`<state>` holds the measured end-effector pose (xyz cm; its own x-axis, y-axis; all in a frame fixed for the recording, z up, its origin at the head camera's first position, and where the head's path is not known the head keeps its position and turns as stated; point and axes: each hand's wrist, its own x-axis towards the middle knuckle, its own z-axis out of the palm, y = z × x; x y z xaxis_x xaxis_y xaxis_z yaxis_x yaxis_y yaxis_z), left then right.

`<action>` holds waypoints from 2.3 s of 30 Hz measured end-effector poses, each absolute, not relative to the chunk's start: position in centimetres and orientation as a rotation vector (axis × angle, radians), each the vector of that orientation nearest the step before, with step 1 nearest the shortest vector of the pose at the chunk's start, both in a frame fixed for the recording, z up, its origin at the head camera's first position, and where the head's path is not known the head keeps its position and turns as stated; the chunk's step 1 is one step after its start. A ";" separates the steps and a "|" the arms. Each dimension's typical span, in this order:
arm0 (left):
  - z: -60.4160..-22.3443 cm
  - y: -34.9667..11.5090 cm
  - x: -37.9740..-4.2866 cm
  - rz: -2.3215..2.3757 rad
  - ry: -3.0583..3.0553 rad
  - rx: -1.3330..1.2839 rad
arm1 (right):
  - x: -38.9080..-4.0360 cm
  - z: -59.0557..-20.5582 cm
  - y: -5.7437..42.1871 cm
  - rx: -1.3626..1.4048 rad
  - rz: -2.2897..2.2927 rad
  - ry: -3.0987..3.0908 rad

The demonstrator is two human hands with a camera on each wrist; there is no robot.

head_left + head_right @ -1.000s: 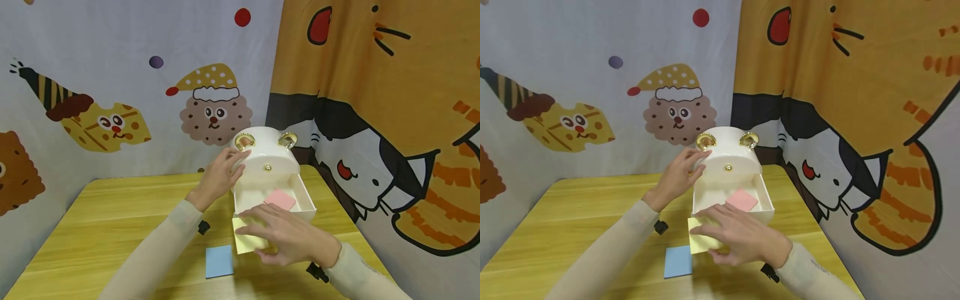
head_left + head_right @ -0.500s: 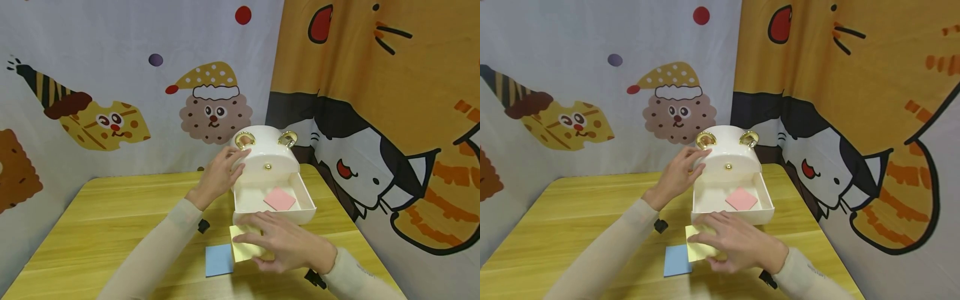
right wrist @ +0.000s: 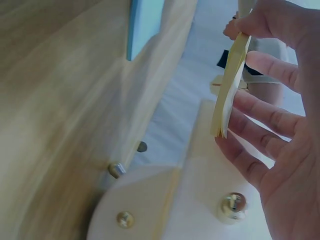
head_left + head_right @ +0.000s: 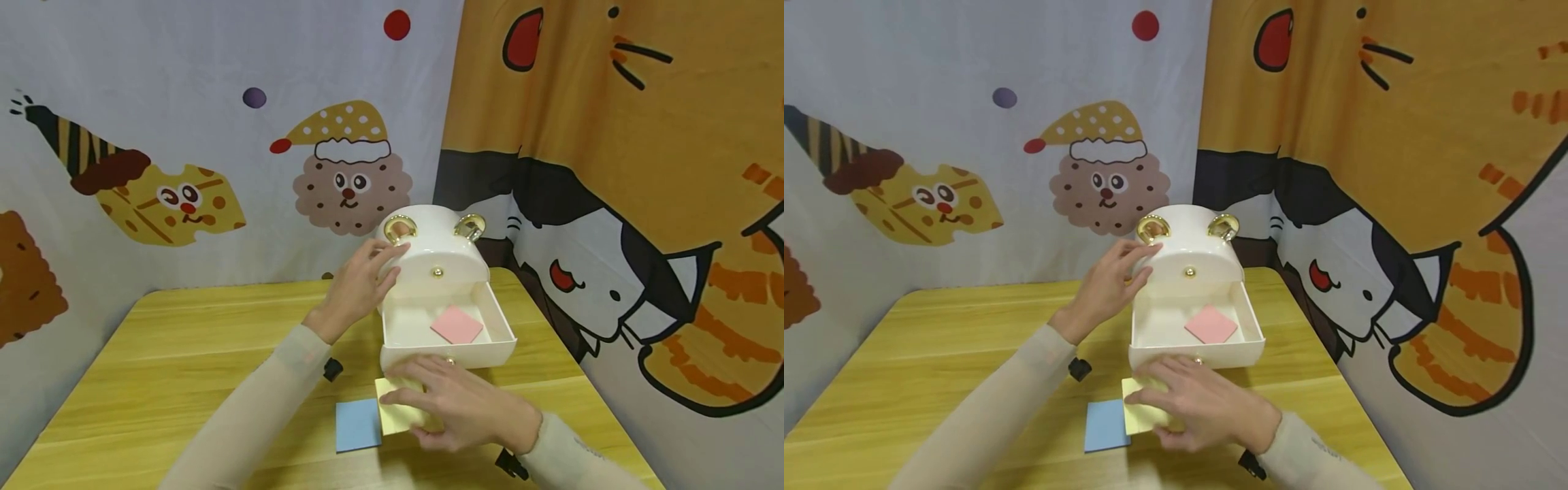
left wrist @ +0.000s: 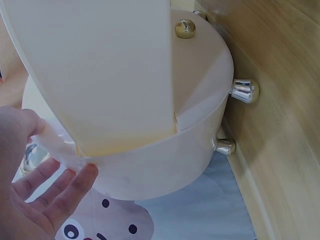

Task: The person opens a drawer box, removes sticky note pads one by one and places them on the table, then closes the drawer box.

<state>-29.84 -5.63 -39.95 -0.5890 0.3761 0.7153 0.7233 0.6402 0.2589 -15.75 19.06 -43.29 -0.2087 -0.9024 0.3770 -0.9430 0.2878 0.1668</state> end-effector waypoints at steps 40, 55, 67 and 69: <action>-40.1 -5.6 -29.9 -0.715 -2.256 -0.833 | -16.4 -48.8 19.5 1.702 0.063 -2.493; -39.8 -5.7 -29.7 -0.723 -2.269 -0.839 | -16.2 -49.3 19.5 1.674 0.076 -2.625; -39.7 -5.7 -29.7 -0.731 -2.256 -0.853 | -16.0 -49.1 19.4 1.687 0.063 -2.616; -39.7 -5.6 -29.7 -0.731 -2.254 -0.854 | -16.0 -49.1 19.4 1.693 0.063 -2.619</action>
<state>-29.75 -5.64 -39.70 -0.6038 0.3803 0.7006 0.7191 0.6391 0.2728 -16.02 19.42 -49.11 -0.4106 -0.9109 0.0407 -0.9118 0.4101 -0.0214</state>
